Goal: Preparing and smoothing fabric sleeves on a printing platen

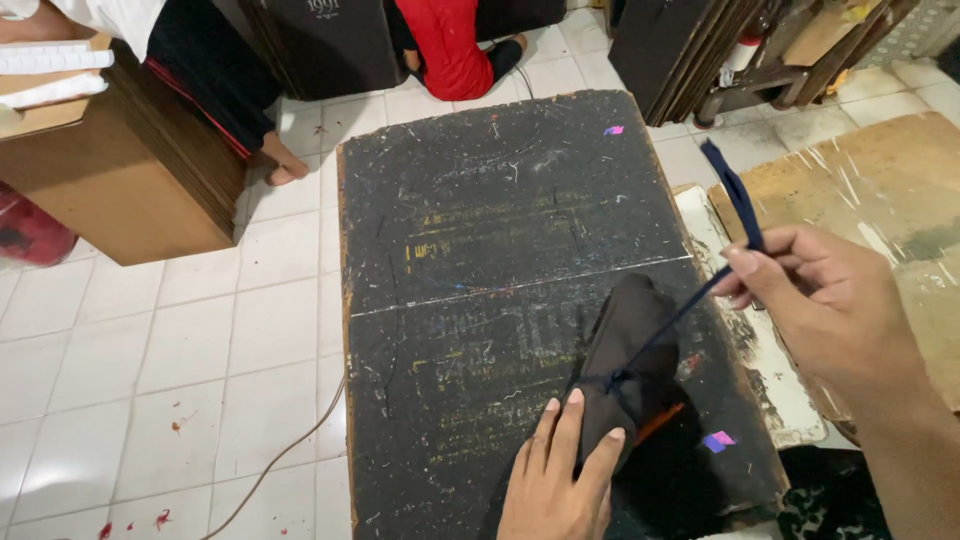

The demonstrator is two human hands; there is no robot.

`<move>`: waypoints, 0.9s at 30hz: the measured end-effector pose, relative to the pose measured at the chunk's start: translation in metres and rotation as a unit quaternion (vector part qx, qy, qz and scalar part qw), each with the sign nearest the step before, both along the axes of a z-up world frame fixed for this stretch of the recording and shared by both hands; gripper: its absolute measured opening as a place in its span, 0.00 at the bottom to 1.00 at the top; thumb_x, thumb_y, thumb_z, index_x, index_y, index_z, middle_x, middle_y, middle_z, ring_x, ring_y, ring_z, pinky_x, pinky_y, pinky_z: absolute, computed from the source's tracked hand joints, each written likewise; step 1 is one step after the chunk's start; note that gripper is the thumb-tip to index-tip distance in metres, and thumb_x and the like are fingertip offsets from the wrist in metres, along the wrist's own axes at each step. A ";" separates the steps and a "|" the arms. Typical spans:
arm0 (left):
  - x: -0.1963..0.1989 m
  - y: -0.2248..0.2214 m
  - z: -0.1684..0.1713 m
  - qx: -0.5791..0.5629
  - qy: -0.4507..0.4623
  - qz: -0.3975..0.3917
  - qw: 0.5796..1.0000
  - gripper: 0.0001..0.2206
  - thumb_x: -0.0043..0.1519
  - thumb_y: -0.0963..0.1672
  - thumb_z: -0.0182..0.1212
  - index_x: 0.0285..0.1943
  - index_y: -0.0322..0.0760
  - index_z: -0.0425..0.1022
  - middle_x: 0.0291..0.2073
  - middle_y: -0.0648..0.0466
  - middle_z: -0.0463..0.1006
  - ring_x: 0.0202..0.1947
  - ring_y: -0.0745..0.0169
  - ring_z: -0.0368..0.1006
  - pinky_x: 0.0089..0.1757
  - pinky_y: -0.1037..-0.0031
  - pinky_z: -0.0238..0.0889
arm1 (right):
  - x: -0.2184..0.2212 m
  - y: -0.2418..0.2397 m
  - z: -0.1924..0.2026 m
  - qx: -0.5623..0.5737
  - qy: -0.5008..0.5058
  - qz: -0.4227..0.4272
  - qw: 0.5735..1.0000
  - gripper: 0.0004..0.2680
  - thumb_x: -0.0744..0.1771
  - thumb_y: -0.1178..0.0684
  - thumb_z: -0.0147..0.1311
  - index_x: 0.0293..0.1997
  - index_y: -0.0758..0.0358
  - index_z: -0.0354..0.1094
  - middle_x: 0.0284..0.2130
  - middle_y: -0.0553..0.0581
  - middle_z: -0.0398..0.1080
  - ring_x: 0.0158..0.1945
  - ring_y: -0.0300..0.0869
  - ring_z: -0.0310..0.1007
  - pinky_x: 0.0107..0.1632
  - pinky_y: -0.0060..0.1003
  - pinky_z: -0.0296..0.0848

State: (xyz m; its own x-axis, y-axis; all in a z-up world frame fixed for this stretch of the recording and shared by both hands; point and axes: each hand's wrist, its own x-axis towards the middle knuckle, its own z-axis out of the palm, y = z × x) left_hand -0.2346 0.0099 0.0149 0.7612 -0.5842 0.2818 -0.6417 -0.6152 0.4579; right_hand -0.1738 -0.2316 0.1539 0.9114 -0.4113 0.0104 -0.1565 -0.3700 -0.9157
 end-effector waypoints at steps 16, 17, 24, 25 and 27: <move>-0.005 0.004 -0.008 0.010 0.060 0.020 0.998 0.39 0.64 0.47 0.68 0.79 0.37 0.45 0.77 0.37 0.46 0.72 0.31 0.50 0.56 0.49 0.56 | -0.055 0.034 -0.110 -0.152 0.158 0.249 0.943 0.05 0.68 0.48 0.59 0.36 0.51 0.69 0.22 0.46 0.68 0.27 0.36 0.63 0.36 0.33 0.64; 0.000 0.004 -0.011 -0.006 0.125 0.027 0.992 0.44 0.65 0.47 0.68 0.81 0.31 0.35 0.78 0.32 0.38 0.73 0.28 0.45 0.62 0.49 0.51 | -0.053 0.034 -0.113 -0.174 0.147 0.262 0.938 0.06 0.68 0.46 0.57 0.35 0.50 0.68 0.23 0.45 0.68 0.28 0.35 0.62 0.37 0.33 0.64; 0.022 0.027 0.034 -0.295 0.248 0.163 0.908 0.24 0.60 0.48 0.60 0.67 0.43 0.72 0.52 0.57 0.86 0.51 0.67 0.80 0.52 0.75 0.68 | -0.057 0.003 -0.069 0.001 0.004 0.297 0.955 0.14 0.70 0.43 0.44 0.43 0.58 0.77 0.32 0.47 0.72 0.29 0.35 0.62 0.37 0.31 0.64; 0.020 0.028 0.048 -0.361 0.374 0.203 0.830 0.24 0.59 0.47 0.61 0.66 0.41 0.75 0.54 0.55 0.85 0.54 0.65 0.80 0.54 0.73 0.69 | -0.057 -0.006 -0.069 -0.025 -0.013 0.280 0.960 0.12 0.70 0.44 0.42 0.40 0.57 0.71 0.31 0.50 0.74 0.36 0.39 0.75 0.42 0.34 0.77; 0.013 0.027 0.063 -0.421 0.488 0.244 0.724 0.25 0.57 0.45 0.61 0.66 0.38 0.78 0.56 0.53 0.85 0.57 0.62 0.79 0.56 0.71 0.70 | -0.060 -0.016 -0.057 -0.050 -0.028 0.267 0.962 0.10 0.70 0.44 0.40 0.38 0.55 0.65 0.30 0.52 0.76 0.43 0.42 0.88 0.46 0.37 0.91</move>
